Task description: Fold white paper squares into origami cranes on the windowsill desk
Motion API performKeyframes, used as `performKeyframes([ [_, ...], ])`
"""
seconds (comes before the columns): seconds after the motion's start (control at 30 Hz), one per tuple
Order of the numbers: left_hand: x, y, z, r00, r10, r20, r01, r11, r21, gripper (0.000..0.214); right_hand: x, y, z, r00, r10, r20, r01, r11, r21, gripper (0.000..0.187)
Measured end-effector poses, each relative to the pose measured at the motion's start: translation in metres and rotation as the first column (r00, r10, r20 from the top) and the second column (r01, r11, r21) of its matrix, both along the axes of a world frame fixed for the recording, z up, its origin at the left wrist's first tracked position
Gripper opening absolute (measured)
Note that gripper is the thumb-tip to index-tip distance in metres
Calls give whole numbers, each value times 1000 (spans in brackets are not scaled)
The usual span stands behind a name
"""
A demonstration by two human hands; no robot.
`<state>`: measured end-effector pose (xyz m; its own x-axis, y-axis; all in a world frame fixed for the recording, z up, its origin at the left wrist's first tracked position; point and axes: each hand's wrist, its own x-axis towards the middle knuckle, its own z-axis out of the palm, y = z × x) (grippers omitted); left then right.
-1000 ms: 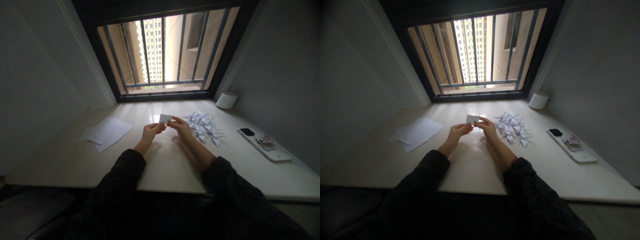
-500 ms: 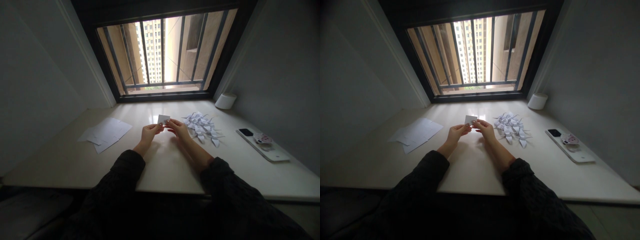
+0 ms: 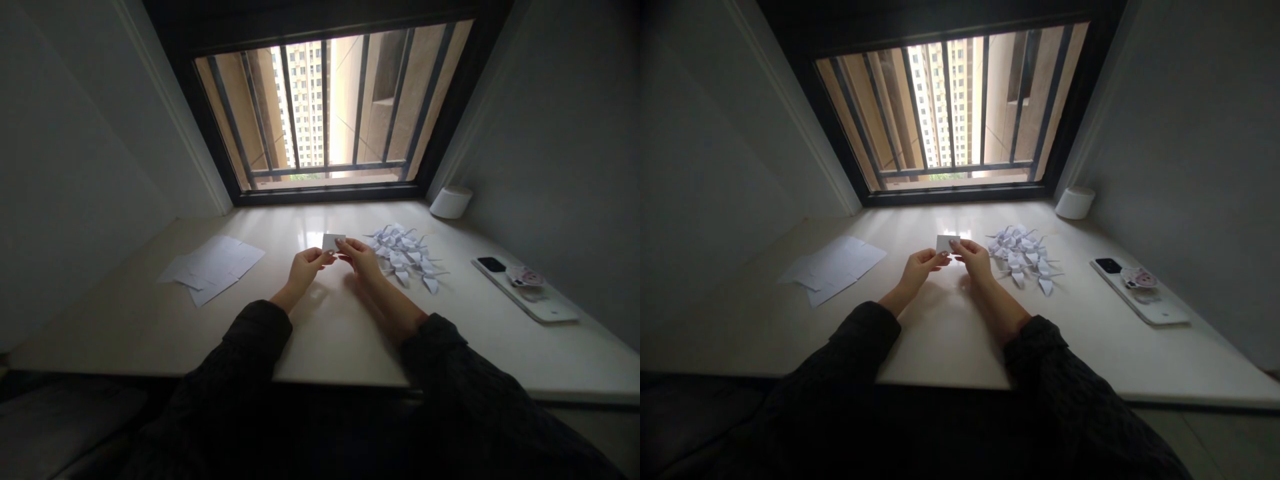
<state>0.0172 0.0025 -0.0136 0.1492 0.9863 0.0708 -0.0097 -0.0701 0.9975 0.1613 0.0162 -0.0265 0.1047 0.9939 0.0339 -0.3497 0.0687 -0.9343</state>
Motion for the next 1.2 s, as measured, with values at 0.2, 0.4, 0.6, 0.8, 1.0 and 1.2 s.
performKeyframes([
  [0.2, 0, 1, -4, 994, -70, -84, 71, 998, 2, 32, 0, 1, 1, 998, -69, 2, 69, 994, 82, 37],
  [0.4, -5, 1, -5, 995, 50, -89, -40, 993, 111, 32, 6, -1, 6, 944, -145, 298, 48, 950, 308, 28],
  [0.6, -8, 7, -7, 976, 165, -139, -127, 961, 247, 24, 3, -13, 12, 631, -313, 709, -125, 861, 492, 19],
  [0.8, -10, 8, -7, 975, 129, -180, -89, 973, 214, 21, 1, -13, 11, 570, -310, 761, -261, 810, 525, 33],
  [1.0, -11, 7, -1, 995, 62, -78, -57, 996, 67, 29, 1, -12, 10, 648, -238, 724, -252, 829, 499, 38],
  [1.2, -10, 9, -1, 999, 19, -41, -17, 999, 36, 34, 1, -9, 9, 833, -180, 524, -24, 933, 359, 36],
])
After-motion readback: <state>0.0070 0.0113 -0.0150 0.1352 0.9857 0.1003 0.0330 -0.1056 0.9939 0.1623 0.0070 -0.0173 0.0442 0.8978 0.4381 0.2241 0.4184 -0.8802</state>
